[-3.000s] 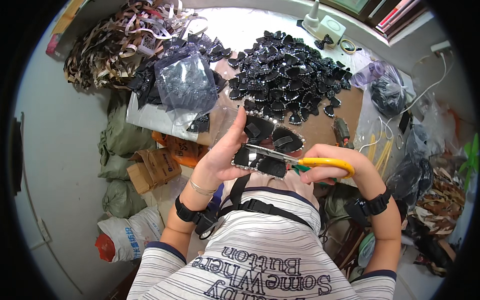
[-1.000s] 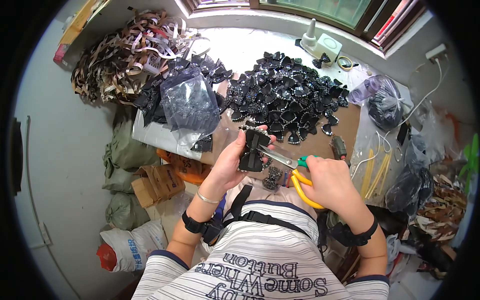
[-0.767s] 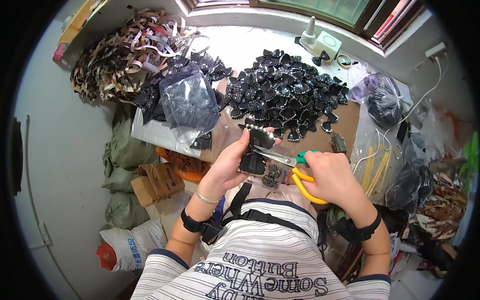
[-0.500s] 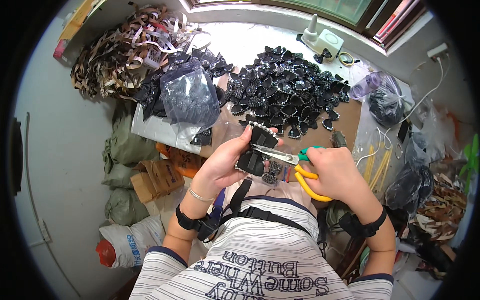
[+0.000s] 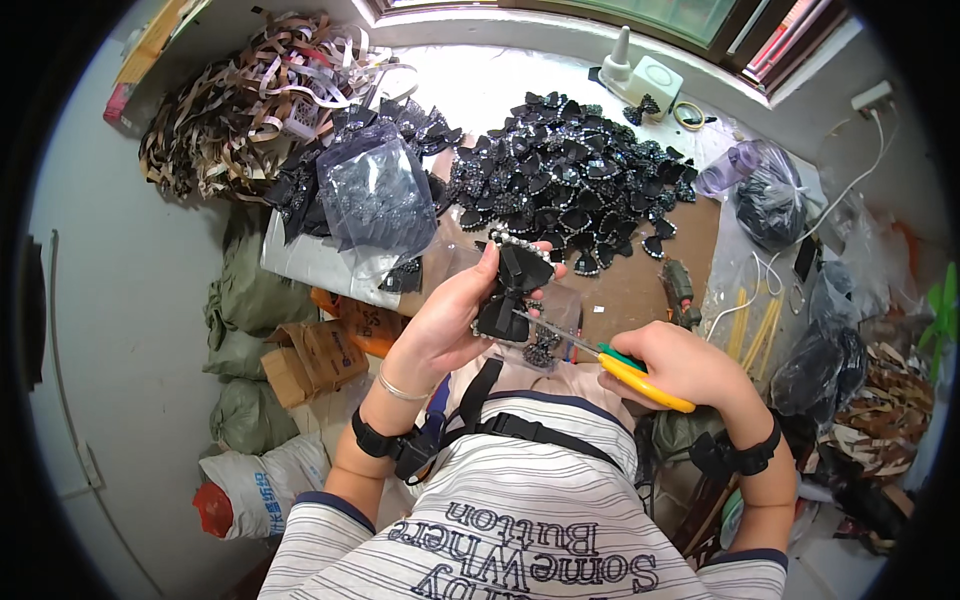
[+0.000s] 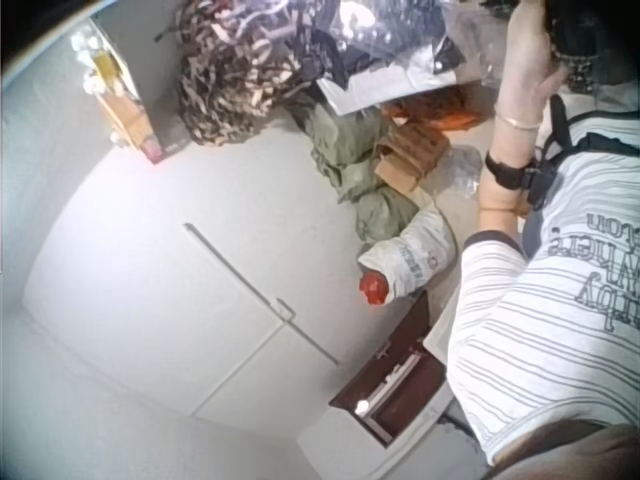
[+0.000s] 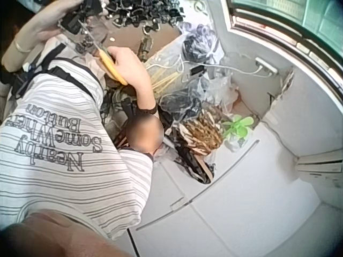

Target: The person uses yellow-handled scissors to trim the edges of small black fabric pieces with beaded trim. After trimming several pieces, the person places them into a clear plastic bag and then packs the bag into a cardboard box.

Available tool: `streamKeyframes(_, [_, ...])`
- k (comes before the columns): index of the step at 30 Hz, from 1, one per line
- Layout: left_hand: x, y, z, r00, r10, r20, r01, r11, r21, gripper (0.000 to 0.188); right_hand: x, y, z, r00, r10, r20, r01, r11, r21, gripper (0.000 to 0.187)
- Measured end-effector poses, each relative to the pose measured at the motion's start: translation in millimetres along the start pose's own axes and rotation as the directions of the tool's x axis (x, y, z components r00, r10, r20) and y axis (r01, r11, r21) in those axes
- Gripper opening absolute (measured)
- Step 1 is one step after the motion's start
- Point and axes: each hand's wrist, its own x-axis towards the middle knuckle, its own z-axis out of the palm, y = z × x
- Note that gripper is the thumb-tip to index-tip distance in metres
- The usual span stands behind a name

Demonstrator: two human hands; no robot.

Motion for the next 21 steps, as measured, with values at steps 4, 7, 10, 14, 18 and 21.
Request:
streamKeyframes(4, [0.4,-2.3,1.9,1.0,0.028,-0.009,-0.028,0.999,0.016,0.055,3.6,11.3,5.7,0.999,-0.053,-0.008,0.054,0.977,0.206,0.023])
streamKeyframes(7, [-3.6,0.8,6.1,1.0,0.009,-0.009,-0.009,1.0,0.006,0.055,5.5,10.7,4.4,0.998,-0.051,0.038,0.037,0.949,0.313,0.022])
streamKeyframes(10, [-3.3,-2.7,7.4,1.0,0.013,-0.001,-0.013,1.0,-0.013,0.056,10.1,3.1,0.7,0.995,-0.014,0.102,-0.025,0.928,0.372,0.022])
streamKeyframes(14, [-4.3,-3.5,13.5,0.998,0.056,-0.021,-0.057,0.996,-0.063,0.056,13.2,5.1,2.3,0.993,-0.038,0.108,-0.016,0.888,0.459,0.025])
streamKeyframes(18, [3.1,-2.0,14.3,0.997,0.082,-0.006,-0.082,0.996,-0.042,0.055,12.8,13.3,6.3,0.999,0.013,0.05,-0.035,0.885,0.465,0.027])
streamKeyframes(21, [26.9,2.5,6.7,0.997,0.073,-0.021,-0.073,0.997,-0.009,0.051,16.5,10.3,5.3,0.989,0.145,-0.016,-0.109,0.807,0.58,0.029])
